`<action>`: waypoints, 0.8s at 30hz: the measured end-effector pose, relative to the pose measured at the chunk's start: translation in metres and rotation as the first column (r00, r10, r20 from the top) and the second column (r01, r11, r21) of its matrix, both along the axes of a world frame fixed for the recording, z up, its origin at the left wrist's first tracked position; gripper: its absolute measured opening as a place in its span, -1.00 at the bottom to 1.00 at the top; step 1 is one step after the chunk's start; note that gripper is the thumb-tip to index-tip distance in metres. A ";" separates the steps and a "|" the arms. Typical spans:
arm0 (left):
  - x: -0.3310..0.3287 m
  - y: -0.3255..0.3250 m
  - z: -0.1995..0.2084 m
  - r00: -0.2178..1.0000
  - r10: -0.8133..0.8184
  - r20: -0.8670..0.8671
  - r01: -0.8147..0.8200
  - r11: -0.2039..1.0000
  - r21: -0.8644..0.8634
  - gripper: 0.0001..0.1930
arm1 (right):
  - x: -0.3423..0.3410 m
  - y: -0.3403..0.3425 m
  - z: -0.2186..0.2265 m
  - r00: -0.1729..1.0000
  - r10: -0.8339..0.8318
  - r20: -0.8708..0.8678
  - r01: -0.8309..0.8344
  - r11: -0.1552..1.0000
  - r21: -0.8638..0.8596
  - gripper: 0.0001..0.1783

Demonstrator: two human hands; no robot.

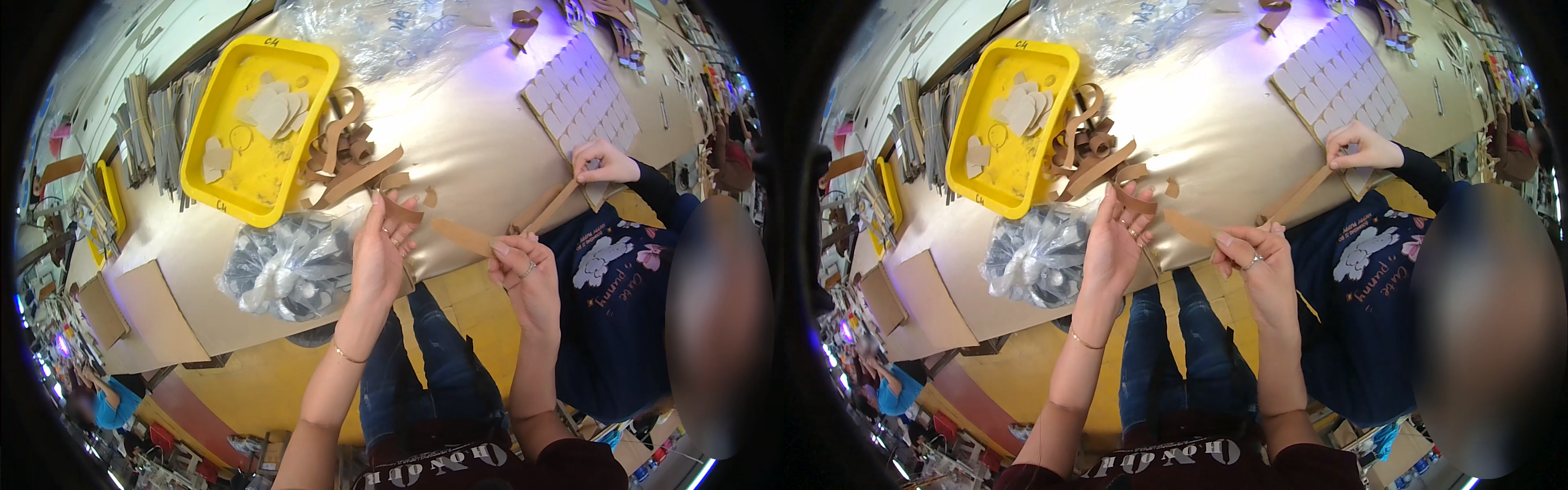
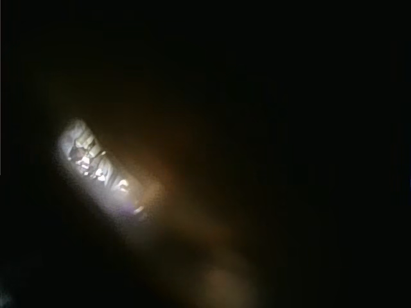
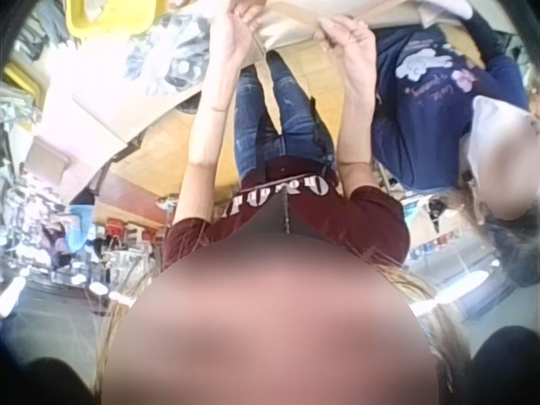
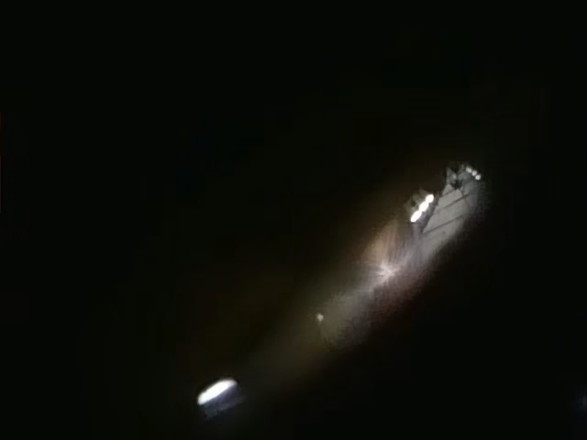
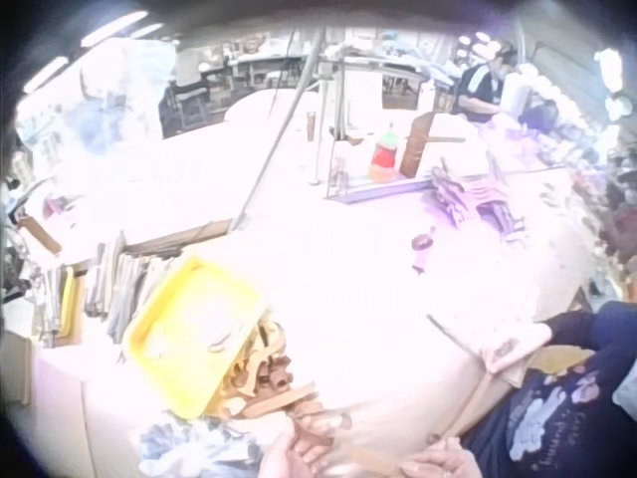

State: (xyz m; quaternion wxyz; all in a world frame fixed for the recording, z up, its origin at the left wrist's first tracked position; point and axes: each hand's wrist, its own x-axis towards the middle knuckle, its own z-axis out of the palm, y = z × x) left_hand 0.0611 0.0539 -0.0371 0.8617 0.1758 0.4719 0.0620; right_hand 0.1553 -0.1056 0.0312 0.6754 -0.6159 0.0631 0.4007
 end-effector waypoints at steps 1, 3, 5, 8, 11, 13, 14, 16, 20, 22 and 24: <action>-0.001 -0.001 0.003 0.999 -0.004 0.041 0.005 0.999 -0.034 -0.55 | 0.001 -0.002 -0.001 0.999 -0.020 -0.043 0.022 0.999 0.031 -0.82; -0.005 -0.012 0.012 0.998 0.007 -0.058 -0.016 0.989 -0.145 -0.46 | 0.001 -0.003 -0.003 0.989 -0.048 -0.139 0.061 0.994 0.095 -0.82; -0.014 -0.023 0.027 0.998 -0.003 -0.055 -0.009 0.974 -0.228 -0.45 | 0.002 -0.004 -0.005 0.982 -0.065 -0.179 0.088 0.988 0.125 -0.82; -0.025 -0.033 0.050 0.993 -0.076 0.092 0.109 0.886 -0.451 -0.49 | 0.002 -0.004 -0.005 0.981 -0.054 -0.186 0.084 0.984 0.155 -0.83; -0.023 -0.034 0.064 0.946 -0.146 0.289 0.205 0.960 -0.189 -0.56 | 0.000 -0.001 -0.001 0.994 0.097 0.047 -0.097 0.995 -0.002 -0.85; -0.014 -0.025 0.064 0.944 -0.202 0.260 0.206 0.979 0.011 -0.58 | -0.002 0.001 0.003 0.902 0.282 0.326 -0.231 0.955 -0.187 -0.84; -0.010 -0.019 0.062 0.941 -0.224 0.255 0.201 0.973 0.116 -0.58 | -0.003 0.003 0.006 0.791 0.380 0.479 -0.269 0.920 -0.285 -0.83; -0.007 -0.008 0.061 0.943 -0.200 0.266 0.176 0.978 0.112 -0.57 | -0.004 0.006 0.013 0.562 0.498 0.661 -0.259 0.864 -0.431 -0.80; -0.007 0.006 0.063 0.953 -0.154 0.262 0.130 0.986 0.105 -0.55 | -0.006 0.013 0.020 0.328 0.534 0.779 -0.185 0.845 -0.502 -0.72; -0.007 0.010 0.063 0.955 -0.131 0.266 0.104 0.988 0.113 -0.55 | -0.008 0.015 0.020 0.305 0.521 0.797 -0.169 0.853 -0.493 -0.70; -0.006 0.011 0.064 0.959 -0.116 0.257 0.082 0.987 0.141 -0.56 | -0.009 0.016 0.017 0.315 0.510 0.801 -0.151 0.860 -0.488 -0.69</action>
